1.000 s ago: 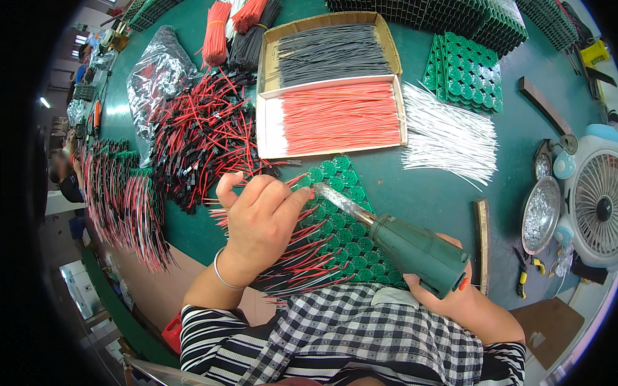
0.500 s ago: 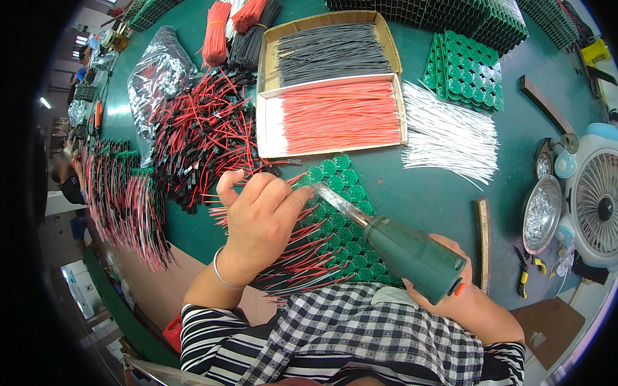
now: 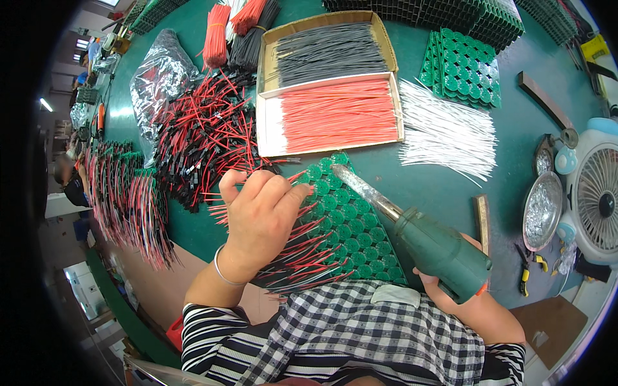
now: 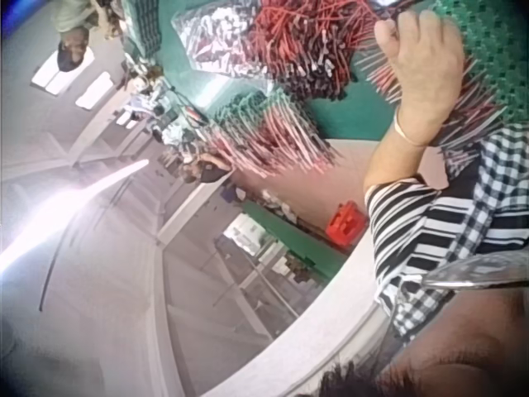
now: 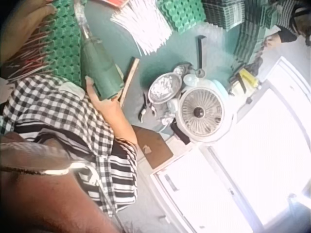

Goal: The person solders wires onto a circuit board, positioning wires onto the board by hand and attaching them with a handheld soldering tool.

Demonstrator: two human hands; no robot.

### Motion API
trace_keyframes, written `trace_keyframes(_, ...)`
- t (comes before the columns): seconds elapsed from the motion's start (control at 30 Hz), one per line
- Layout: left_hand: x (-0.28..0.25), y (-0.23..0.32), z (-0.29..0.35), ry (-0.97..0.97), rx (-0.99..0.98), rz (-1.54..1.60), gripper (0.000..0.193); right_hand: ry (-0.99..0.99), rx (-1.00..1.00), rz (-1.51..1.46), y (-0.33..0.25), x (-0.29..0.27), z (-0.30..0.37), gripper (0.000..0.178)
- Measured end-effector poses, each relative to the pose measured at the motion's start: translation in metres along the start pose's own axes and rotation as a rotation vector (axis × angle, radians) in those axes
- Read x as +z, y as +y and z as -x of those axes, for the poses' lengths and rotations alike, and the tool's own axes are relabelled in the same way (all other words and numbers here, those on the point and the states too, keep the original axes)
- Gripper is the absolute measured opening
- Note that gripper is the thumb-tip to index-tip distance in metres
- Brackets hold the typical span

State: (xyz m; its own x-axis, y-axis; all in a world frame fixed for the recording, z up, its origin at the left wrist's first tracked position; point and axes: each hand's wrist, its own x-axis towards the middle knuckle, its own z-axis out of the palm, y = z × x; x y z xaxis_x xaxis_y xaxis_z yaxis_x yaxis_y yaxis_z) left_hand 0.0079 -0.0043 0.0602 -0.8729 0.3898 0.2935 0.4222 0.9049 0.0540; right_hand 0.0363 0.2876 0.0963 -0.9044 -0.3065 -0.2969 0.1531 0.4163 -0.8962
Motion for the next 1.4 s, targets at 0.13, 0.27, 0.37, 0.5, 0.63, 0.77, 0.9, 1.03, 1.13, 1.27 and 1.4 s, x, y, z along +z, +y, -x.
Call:
trace_keyframes(0.13, 0.001, 0.0, -0.001, 0.019, -0.007, 0.037, 0.011, 0.024, -0.024, -0.026, 0.009, 0.003, 0.005, 0.019)
trace_keyframes(0.27, -0.007, 0.009, 0.001, 0.065, -0.032, 0.052, 0.011, -0.066, -0.171, 0.171, 0.017, -0.006, 0.009, 0.022)
trace_keyframes(0.37, -0.004, 0.012, 0.008, 0.043, -0.005, 0.062, 0.012, -0.132, -0.266, 0.272, 0.017, -0.008, 0.004, 0.023)
trace_keyframes(0.5, 0.001, 0.013, 0.011, 0.048, -0.012, 0.082, 0.014, -0.136, -0.241, 0.186, 0.018, -0.001, 0.005, 0.026)
trace_keyframes(0.63, 0.004, 0.014, 0.01, 0.04, -0.008, 0.115, 0.015, -0.103, -0.184, 0.243, 0.029, 0.002, 0.012, 0.029)
trace_keyframes(0.77, 0.003, 0.015, 0.01, 0.02, -0.013, 0.111, 0.016, -0.119, -0.238, 0.247, 0.03, 0.003, 0.007, 0.031)
trace_keyframes(0.9, 0.003, 0.016, 0.009, 0.021, -0.015, 0.109, 0.016, -0.084, -0.359, 0.367, 0.035, 0.004, 0.009, 0.029)
trace_keyframes(1.03, 0.003, 0.017, 0.009, 0.017, -0.019, 0.113, 0.017, -0.085, -0.403, 0.426, 0.035, 0.002, 0.011, 0.029)
trace_keyframes(1.13, 0.004, 0.017, 0.009, 0.013, -0.012, 0.113, 0.018, -0.06, -0.364, 0.336, 0.031, 0.001, 0.007, 0.026)
trace_keyframes(1.27, 0.002, 0.015, 0.008, 0.002, 0.016, 0.11, 0.019, -0.06, -0.263, 0.241, 0.022, 0.002, 0.005, 0.018)
trace_keyframes(1.4, 0.001, 0.016, 0.008, -0.04, -0.001, 0.168, 0.019, -0.04, -0.151, 0.139, 0.032, -0.005, 0.015, 0.016)
